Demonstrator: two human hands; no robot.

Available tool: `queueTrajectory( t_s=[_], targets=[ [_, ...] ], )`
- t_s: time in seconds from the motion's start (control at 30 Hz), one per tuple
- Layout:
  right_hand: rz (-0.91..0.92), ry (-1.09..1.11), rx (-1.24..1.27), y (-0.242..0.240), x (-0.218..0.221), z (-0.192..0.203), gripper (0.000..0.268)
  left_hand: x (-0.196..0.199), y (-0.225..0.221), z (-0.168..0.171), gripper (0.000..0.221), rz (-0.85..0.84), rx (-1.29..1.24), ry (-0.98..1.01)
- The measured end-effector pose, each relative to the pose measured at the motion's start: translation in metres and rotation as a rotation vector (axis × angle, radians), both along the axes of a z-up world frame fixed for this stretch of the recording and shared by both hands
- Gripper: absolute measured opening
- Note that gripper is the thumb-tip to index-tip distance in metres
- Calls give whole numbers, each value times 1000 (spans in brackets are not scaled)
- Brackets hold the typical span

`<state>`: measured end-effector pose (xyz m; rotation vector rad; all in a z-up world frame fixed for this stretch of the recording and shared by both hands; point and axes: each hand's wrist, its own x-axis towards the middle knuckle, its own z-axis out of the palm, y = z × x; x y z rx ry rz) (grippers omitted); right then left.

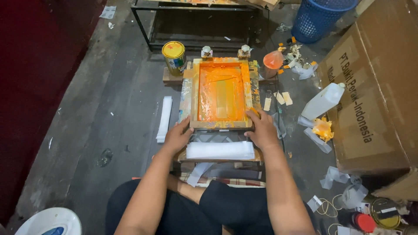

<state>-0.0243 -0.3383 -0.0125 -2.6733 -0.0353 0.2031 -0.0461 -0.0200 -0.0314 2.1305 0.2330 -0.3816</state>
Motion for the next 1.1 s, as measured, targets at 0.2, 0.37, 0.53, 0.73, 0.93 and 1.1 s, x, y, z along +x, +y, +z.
queueTrajectory(
  t_s=[0.2, 0.37, 0.53, 0.73, 0.93, 1.1],
  targets=[
    [-73, -132, 92, -3, 1, -7, 70, -5, -1, -3, 58, 48, -119, -26],
    [-91, -202, 176, -7, -1, -11, 70, -11, -2, -2, 57, 33, -132, -106],
    [-122, -298, 273, -1, -2, 10, 70, -11, 1, -14, 54, 37, -94, -109],
    [-221, -477, 611, 10, 9, 21, 59, -11, -7, -7, 53, 28, 7, -130],
    [-223, -721, 736, 16, 26, 7, 60, -3, -26, -21, 49, -90, 327, -270],
    [-244, -756, 793, 18, 34, 9, 62, -5, -81, 10, 32, -349, 439, -587]
  ],
)
